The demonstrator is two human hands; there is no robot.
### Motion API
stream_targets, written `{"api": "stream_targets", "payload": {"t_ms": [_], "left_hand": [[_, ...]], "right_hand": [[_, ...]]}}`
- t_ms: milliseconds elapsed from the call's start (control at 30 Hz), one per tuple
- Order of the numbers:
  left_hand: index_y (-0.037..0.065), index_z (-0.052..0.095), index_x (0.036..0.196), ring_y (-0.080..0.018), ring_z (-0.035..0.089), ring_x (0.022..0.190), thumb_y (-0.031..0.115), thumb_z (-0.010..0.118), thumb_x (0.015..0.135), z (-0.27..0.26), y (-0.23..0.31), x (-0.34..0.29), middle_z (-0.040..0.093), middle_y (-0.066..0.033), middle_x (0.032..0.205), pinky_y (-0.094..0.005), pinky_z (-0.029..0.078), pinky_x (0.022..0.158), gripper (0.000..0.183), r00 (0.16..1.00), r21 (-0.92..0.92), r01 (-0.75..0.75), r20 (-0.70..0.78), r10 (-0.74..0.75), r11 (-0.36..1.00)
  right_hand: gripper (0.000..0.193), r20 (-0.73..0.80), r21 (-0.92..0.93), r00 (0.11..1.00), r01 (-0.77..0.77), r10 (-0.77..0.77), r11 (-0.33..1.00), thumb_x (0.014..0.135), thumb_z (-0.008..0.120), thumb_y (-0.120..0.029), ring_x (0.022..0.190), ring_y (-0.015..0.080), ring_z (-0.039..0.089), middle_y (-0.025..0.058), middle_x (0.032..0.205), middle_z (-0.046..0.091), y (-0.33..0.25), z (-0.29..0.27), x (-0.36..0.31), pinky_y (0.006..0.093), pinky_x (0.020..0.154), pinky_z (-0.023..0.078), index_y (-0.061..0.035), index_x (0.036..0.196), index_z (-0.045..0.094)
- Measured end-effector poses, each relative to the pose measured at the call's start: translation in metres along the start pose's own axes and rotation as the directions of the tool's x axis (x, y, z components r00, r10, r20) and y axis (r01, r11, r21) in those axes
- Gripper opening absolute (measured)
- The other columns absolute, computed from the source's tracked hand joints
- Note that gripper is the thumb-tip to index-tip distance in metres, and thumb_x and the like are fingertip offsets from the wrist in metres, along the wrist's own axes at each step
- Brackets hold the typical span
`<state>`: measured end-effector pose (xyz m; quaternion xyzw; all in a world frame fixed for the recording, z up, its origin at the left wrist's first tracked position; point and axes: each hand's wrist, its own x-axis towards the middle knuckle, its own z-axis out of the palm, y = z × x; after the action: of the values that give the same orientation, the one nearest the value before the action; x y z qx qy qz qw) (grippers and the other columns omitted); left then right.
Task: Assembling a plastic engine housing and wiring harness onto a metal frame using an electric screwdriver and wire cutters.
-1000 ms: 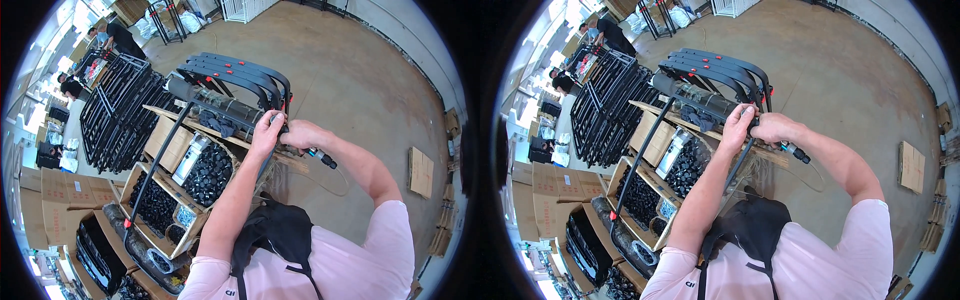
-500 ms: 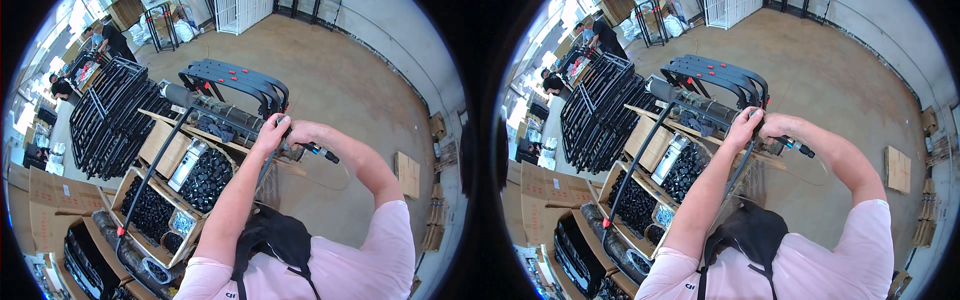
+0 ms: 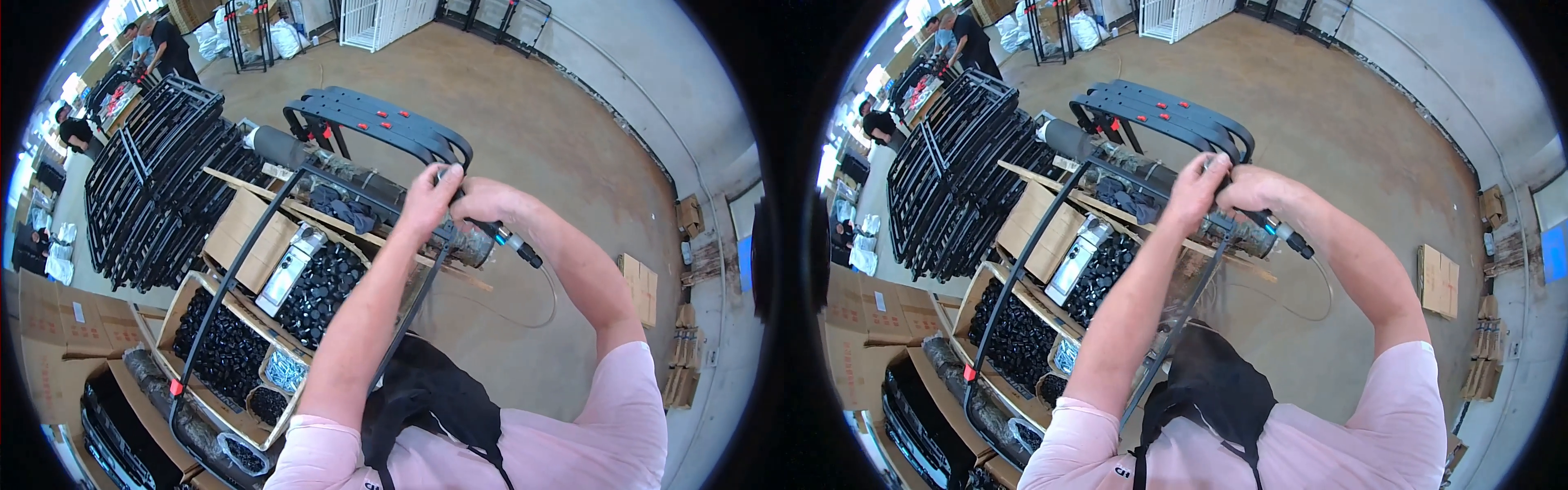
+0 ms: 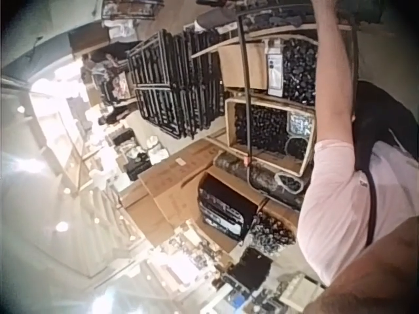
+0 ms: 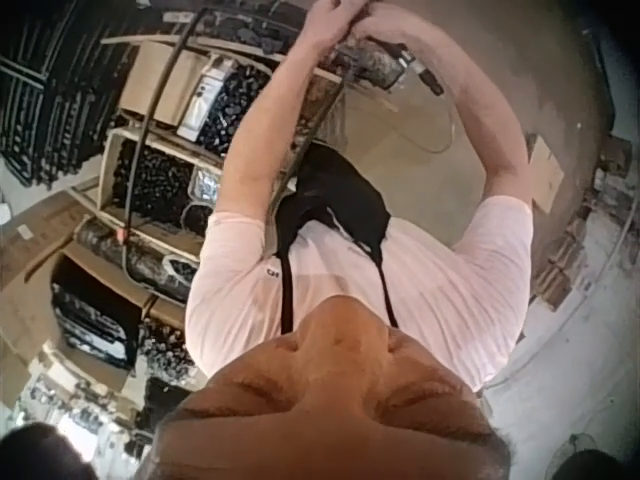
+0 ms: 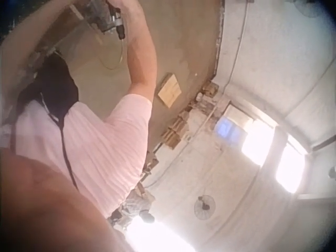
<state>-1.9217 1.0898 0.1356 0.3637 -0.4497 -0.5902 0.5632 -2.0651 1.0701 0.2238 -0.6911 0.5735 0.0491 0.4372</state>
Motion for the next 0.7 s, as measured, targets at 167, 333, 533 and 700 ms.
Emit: {"api": "stream_targets", "payload": {"t_ms": [167,333,533,700], "left_hand": [[0.006,0.07,0.105,-0.0084,0.058,0.082,0.039,0.069,0.105,-0.086,0.035,0.034,0.066,0.0006,0.089,-0.0282,0.05,0.072,0.033,0.989,-0.022,0.006,-0.148,-0.009,1.0],[0.006,0.07,0.098,-0.0093,0.058,0.079,0.037,0.071,0.102,-0.181,0.064,0.073,0.065,0.0003,0.086,-0.0287,0.049,0.071,0.031,0.939,0.055,-0.092,-0.328,0.105,0.994],[0.006,0.071,0.09,-0.0111,0.058,0.077,0.035,0.074,0.097,-0.262,0.092,0.11,0.066,-0.0012,0.083,-0.0306,0.048,0.071,0.031,0.863,0.102,-0.072,-0.492,0.113,0.992],[0.003,0.071,0.091,-0.0122,0.058,0.077,0.036,0.074,0.096,-0.298,0.084,0.121,0.066,-0.0018,0.083,-0.0318,0.047,0.071,0.033,0.823,0.167,-0.023,-0.556,0.114,0.986]], "right_hand": [[0.036,0.012,-0.143,0.999,0.041,-0.04,0.989,0.088,0.067,-0.027,0.068,0.0233,0.073,0.0111,0.087,0.075,-0.097,0.001,0.052,0.0369,0.063,0.061,0.0031,0.106,0.073],[0.04,0.052,-0.134,0.967,0.254,-0.25,0.958,0.087,0.068,-0.033,0.066,0.0236,0.073,0.0116,0.085,0.076,-0.166,0.009,0.145,0.0382,0.063,0.059,0.0027,0.105,0.072],[0.037,0.11,-0.261,0.946,0.322,-0.304,0.91,0.089,0.059,-0.034,0.071,0.0226,0.076,0.0086,0.084,0.078,-0.243,0.019,0.214,0.0386,0.073,0.059,-0.0004,0.092,0.073],[0.035,0.135,-0.276,0.948,0.317,-0.29,0.907,0.089,0.059,-0.034,0.071,0.0225,0.076,0.0077,0.081,0.077,-0.258,0.033,0.257,0.0382,0.073,0.059,-0.0024,0.092,0.074]]}}
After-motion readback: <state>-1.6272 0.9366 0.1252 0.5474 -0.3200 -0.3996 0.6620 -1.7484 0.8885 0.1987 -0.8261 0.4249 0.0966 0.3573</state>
